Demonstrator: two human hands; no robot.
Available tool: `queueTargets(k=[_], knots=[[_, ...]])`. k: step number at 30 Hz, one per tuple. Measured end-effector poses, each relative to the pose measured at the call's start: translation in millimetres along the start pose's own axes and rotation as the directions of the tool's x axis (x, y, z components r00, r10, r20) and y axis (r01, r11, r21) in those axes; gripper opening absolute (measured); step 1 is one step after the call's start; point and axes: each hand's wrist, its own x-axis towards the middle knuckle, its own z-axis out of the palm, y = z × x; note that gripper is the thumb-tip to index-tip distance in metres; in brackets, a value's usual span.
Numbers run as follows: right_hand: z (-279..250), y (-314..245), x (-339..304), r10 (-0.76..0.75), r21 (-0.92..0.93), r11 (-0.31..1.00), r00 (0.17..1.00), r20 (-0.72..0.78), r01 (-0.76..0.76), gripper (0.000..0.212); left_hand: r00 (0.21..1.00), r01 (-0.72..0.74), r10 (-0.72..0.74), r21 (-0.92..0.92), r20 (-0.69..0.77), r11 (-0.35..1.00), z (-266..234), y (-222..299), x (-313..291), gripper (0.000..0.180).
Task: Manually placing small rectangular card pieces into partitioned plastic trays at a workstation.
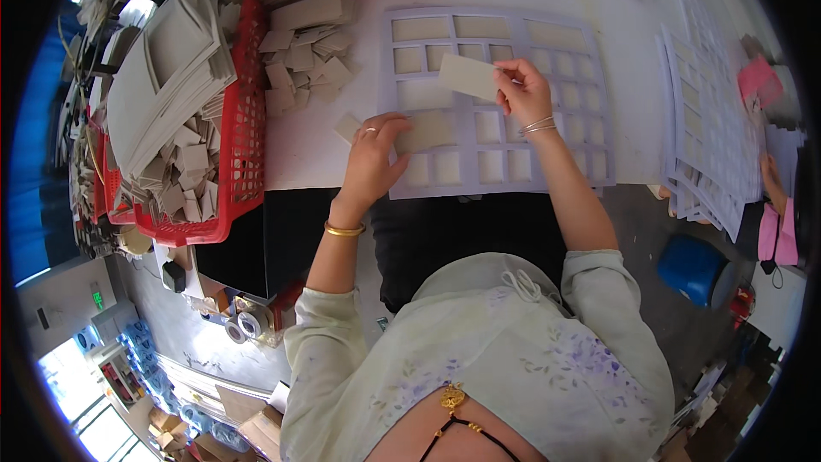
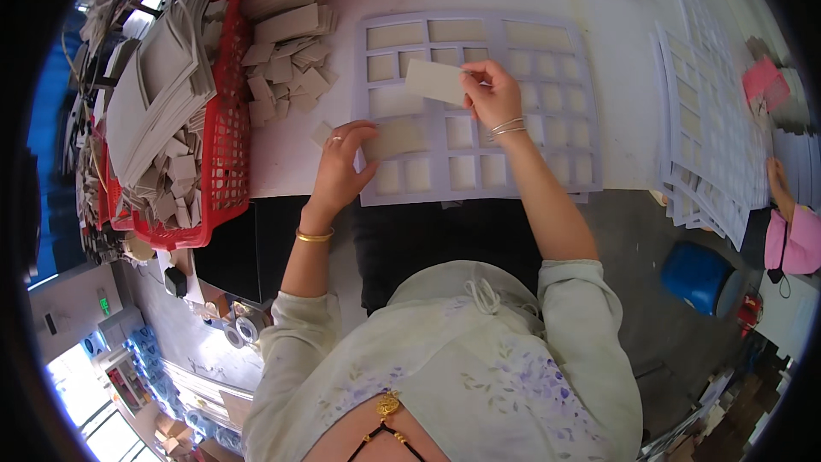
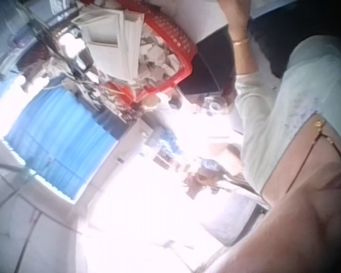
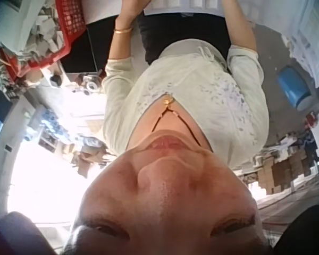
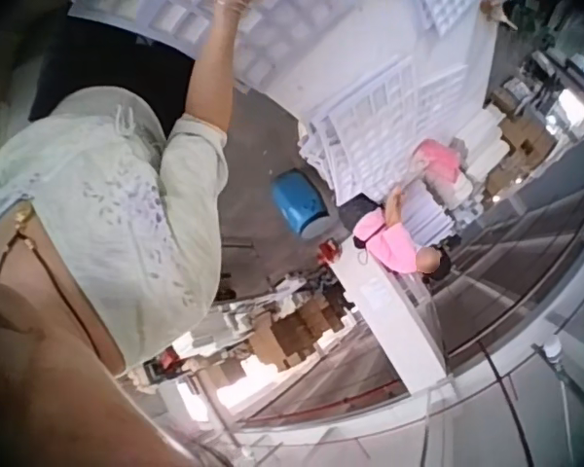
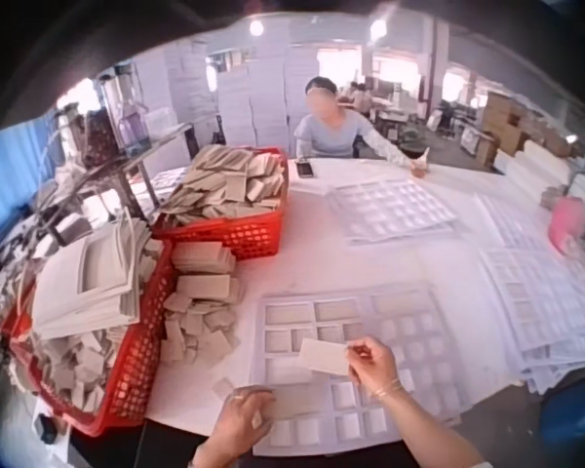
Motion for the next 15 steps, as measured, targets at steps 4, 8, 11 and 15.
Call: queueTargets(k=[4,8,11,15], knots=[[-8,-1,-4,0.04,0.053,0.998,0.999,-0.016,-0.039,0.013,0.985,-0.054,0.046,0.045,0.165,0.998,5,5,20,0.041],[-13,-4,0,0.027,0.043,0.999,0.999,-0.016,-0.027,0.015,0.977,-0.044,0.039,0.023,0.208,0.999,4,2,27,0.039],[-10,-5,4,0.027,0.062,0.998,1.0,-0.012,-0.026,0.015,0.955,-0.007,-0.01,0.056,0.296,0.998,1,1,28,0.039],[4,-5,7,0.025,0.068,0.997,1.0,0.003,-0.025,0.012,0.975,-0.048,0.031,0.071,0.222,0.996,5,5,25,0.041]])
